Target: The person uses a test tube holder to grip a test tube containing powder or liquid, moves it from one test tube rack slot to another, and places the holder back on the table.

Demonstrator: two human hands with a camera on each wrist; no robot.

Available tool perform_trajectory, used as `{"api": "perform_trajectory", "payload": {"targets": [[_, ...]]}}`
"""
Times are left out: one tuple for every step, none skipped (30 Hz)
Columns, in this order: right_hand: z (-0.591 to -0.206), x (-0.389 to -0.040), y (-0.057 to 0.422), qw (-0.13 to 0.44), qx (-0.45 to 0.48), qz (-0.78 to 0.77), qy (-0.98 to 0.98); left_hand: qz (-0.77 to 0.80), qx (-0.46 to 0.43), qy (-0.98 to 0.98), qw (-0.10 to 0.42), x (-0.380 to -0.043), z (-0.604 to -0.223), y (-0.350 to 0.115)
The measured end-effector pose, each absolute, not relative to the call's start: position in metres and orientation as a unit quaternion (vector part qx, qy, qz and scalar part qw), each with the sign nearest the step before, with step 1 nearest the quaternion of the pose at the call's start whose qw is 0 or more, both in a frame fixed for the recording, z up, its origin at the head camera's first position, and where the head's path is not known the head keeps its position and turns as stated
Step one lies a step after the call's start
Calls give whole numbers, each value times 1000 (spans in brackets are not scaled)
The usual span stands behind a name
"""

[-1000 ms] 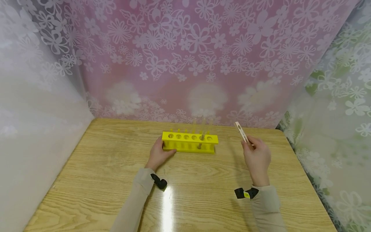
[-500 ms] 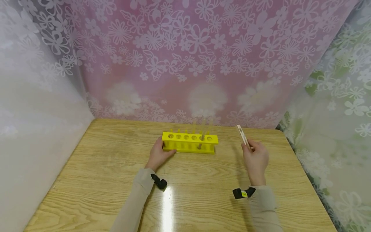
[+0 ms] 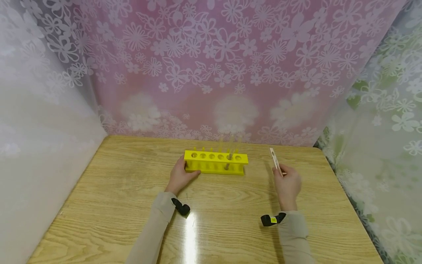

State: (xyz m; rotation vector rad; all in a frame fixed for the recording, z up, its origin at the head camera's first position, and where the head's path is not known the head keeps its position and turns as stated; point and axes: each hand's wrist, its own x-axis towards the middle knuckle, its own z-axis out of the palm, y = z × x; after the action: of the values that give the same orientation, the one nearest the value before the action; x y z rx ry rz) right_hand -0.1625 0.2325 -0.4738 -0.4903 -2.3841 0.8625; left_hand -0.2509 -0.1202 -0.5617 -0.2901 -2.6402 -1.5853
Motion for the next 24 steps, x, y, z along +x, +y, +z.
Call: {"api": "perform_trajectory", "payload": {"targets": [[-476, -163, 232, 271, -188, 322, -887, -512, -94, -853, 26, -251, -562, -120], [-478, -163, 232, 266, -193, 322, -888, -512, -95, -853, 28, -251, -563, -120], [-481, -164, 232, 260, -199, 320, -889, -512, -95, -853, 29, -251, -563, -120], [-483, -164, 231, 255, -202, 321, -890, -512, -96, -853, 31, -251, -564, -120], [-485, -164, 231, 250, -206, 322, -889, -512, -97, -853, 33, -251, -565, -120], [-487, -165, 231, 247, -208, 323, -890, -511, -98, -853, 34, -251, -565, -120], [-488, -165, 230, 241, -211, 326, -889, -512, -99, -853, 35, -251, -565, -120], [-489, -165, 230, 236, -215, 327, -889, -512, -99, -852, 35, -251, -565, -120], [-491, -165, 230, 231, -218, 328, -889, -512, -99, -853, 35, -251, -565, -120], [-492, -165, 230, 229, -219, 330, -889, -511, -99, -853, 35, -251, -565, -120], [-493, -165, 230, 223, -221, 330, -890, -511, -99, -853, 34, -251, -565, -119], [-494, -165, 229, 218, -222, 330, -891, -510, -99, -853, 34, -251, -564, -119], [-495, -165, 230, 213, -224, 332, -891, -511, -99, -853, 34, -251, -564, -119], [-497, -165, 230, 210, -224, 332, -892, -510, -98, -854, 35, -251, -564, -119], [-498, -165, 230, 207, -226, 332, -892, -510, -98, -854, 36, -252, -564, -119], [-499, -164, 231, 204, -227, 333, -892, -510, -97, -854, 36, -252, -564, -119], [-501, -164, 231, 199, -230, 334, -892, -510, -97, -854, 36, -252, -564, -119], [-502, -164, 232, 199, -232, 336, -891, -510, -96, -854, 36, -252, -564, -119], [-504, -164, 233, 198, -234, 337, -890, -510, -96, -854, 36, -252, -564, -120], [-506, -164, 233, 196, -236, 336, -891, -511, -95, -854, 34, -251, -563, -120], [-507, -163, 234, 195, -238, 335, -890, -512, -95, -853, 32, -251, -563, -120], [-510, -164, 235, 196, -240, 335, -890, -512, -95, -853, 30, -251, -562, -120], [-511, -164, 235, 198, -241, 335, -889, -513, -94, -853, 28, -251, -561, -120], [-513, -164, 236, 201, -242, 334, -889, -513, -94, -853, 27, -250, -561, -119]]}}
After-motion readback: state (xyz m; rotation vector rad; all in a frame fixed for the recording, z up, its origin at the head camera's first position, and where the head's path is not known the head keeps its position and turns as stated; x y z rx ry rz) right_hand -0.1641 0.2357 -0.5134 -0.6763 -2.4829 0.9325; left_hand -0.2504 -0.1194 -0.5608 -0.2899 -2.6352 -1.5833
